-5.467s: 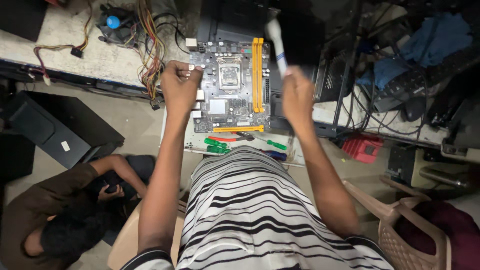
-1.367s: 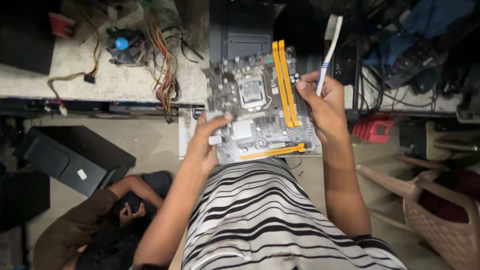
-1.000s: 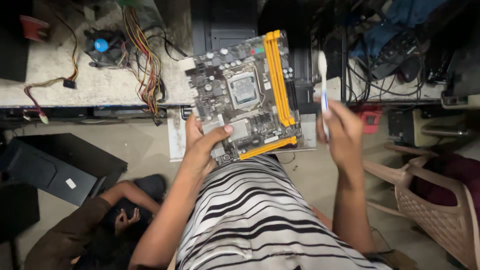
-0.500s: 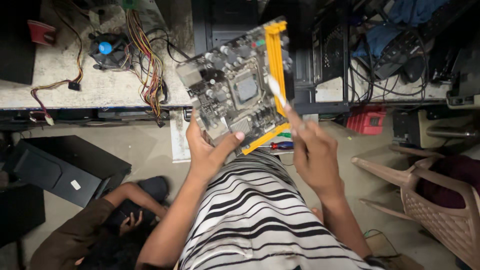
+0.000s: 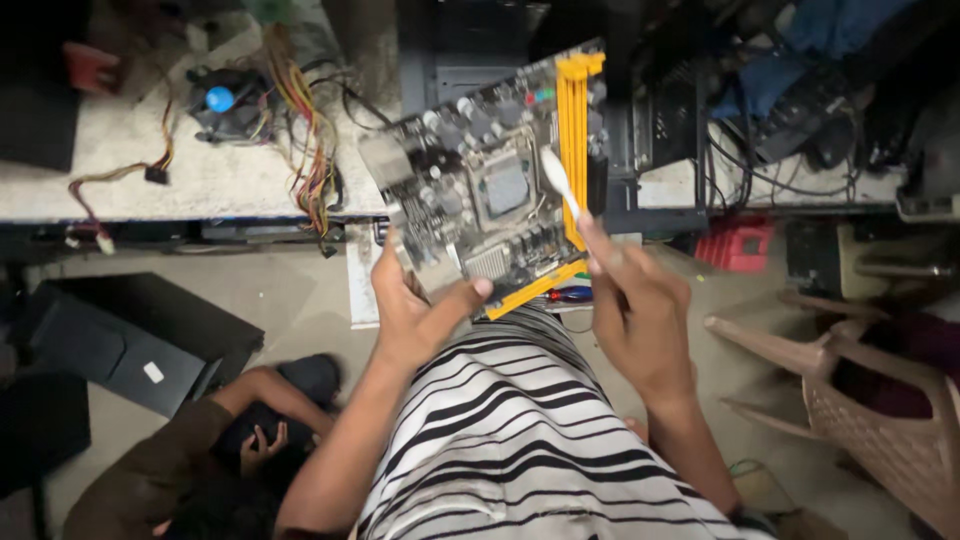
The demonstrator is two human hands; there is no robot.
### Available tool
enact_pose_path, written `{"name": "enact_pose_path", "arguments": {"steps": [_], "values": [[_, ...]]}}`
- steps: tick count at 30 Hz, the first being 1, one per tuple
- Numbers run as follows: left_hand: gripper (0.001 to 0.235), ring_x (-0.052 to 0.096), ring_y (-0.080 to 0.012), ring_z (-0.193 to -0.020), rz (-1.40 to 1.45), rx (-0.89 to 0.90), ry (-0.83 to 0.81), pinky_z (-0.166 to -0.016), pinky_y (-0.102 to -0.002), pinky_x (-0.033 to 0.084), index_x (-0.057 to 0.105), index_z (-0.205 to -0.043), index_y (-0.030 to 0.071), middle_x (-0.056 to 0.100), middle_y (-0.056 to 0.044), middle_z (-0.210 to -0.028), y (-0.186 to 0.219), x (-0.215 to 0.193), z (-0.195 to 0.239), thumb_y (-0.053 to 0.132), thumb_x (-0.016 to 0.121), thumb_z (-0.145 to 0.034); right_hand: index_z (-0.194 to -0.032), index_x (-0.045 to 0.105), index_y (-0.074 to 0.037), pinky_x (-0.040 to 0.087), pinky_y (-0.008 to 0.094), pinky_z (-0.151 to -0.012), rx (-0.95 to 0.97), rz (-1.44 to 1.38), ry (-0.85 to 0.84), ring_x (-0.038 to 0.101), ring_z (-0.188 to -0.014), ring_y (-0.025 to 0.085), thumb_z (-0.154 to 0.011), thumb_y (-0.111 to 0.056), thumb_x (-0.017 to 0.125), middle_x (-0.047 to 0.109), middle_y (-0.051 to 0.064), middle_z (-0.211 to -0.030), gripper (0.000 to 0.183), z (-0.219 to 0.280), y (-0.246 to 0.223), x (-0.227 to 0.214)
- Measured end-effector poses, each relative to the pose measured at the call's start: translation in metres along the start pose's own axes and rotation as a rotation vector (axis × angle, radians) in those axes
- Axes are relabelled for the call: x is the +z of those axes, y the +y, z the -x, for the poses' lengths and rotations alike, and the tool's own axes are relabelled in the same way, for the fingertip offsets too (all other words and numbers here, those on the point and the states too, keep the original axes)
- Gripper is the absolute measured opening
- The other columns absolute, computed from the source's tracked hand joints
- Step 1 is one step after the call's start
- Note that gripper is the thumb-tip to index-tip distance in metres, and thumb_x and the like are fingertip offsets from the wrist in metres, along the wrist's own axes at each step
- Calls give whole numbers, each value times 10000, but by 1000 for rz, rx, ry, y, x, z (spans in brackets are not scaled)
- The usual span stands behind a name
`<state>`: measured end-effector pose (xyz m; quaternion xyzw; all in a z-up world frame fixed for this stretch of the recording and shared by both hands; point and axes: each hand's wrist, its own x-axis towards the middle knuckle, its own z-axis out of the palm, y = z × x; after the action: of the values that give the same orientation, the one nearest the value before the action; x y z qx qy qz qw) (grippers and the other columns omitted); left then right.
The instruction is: The person holds a computer motherboard and uses a toothbrush to scrub various components, including the yellow RAM slots, the CPU socket area, and the rear I/O ports. The person rotates the board to access different sections while continuing to brush the surface.
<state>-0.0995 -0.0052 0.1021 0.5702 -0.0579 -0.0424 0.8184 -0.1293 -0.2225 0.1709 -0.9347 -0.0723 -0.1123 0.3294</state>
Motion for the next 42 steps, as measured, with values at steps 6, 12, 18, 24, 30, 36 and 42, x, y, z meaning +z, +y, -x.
{"name": "enact_pose_path", "arguments": {"steps": [6,12,18,24,30,36,42], "values": [[594,652,-156,-1107,-5,38,-25,-1038,-315,518,507,-1372,-40,676,-91,-1215,2,-5,1,23,798,-857,-1436,613,-114,362,358,-552,37,14,23,441,-563,209,-1003,71,628,440,124,-695,470,-6,0,11],[575,657,-152,-1098,-95,92,26,-1035,-312,524,518,-1360,-33,682,-81,-1203,7,-14,-7,51,798,-866,-1441,604,-118,464,334,-604,12,5,-37,512,-603,196,-931,76,611,508,102,-741,545,7,-3,12],[636,635,-151,-1109,-92,69,-21,-1046,-308,509,498,-1407,-27,665,-83,-1217,3,-7,1,59,807,-858,-1482,581,-90,446,339,-603,17,22,94,507,-612,195,-990,118,573,525,105,-776,534,-14,1,25],[698,656,-174,-1117,45,53,248,-1034,-327,535,473,-1408,10,656,-71,-1229,-2,-33,-13,36,813,-798,-1389,651,-99,410,318,-544,62,-173,-250,440,-572,155,-929,34,643,488,109,-692,479,14,25,3],[654,642,-179,-1138,114,66,317,-1046,-330,521,497,-1389,21,643,-77,-1248,-13,-49,-19,-6,815,-818,-1415,657,-100,437,359,-611,282,106,85,494,-606,227,-1022,28,620,570,168,-757,415,50,103,31],[624,653,-179,-1109,169,11,317,-1023,-339,531,512,-1379,17,656,-73,-1227,-23,-44,-17,-39,777,-817,-1471,592,-62,489,435,-699,175,197,128,592,-710,352,-971,87,572,595,195,-826,521,93,127,55],[623,642,-182,-1117,172,63,318,-1037,-340,520,506,-1369,18,646,-73,-1231,-29,-45,-20,-52,782,-814,-1438,615,-65,509,425,-698,272,205,132,619,-706,336,-935,56,539,632,193,-837,523,129,129,51]]}}
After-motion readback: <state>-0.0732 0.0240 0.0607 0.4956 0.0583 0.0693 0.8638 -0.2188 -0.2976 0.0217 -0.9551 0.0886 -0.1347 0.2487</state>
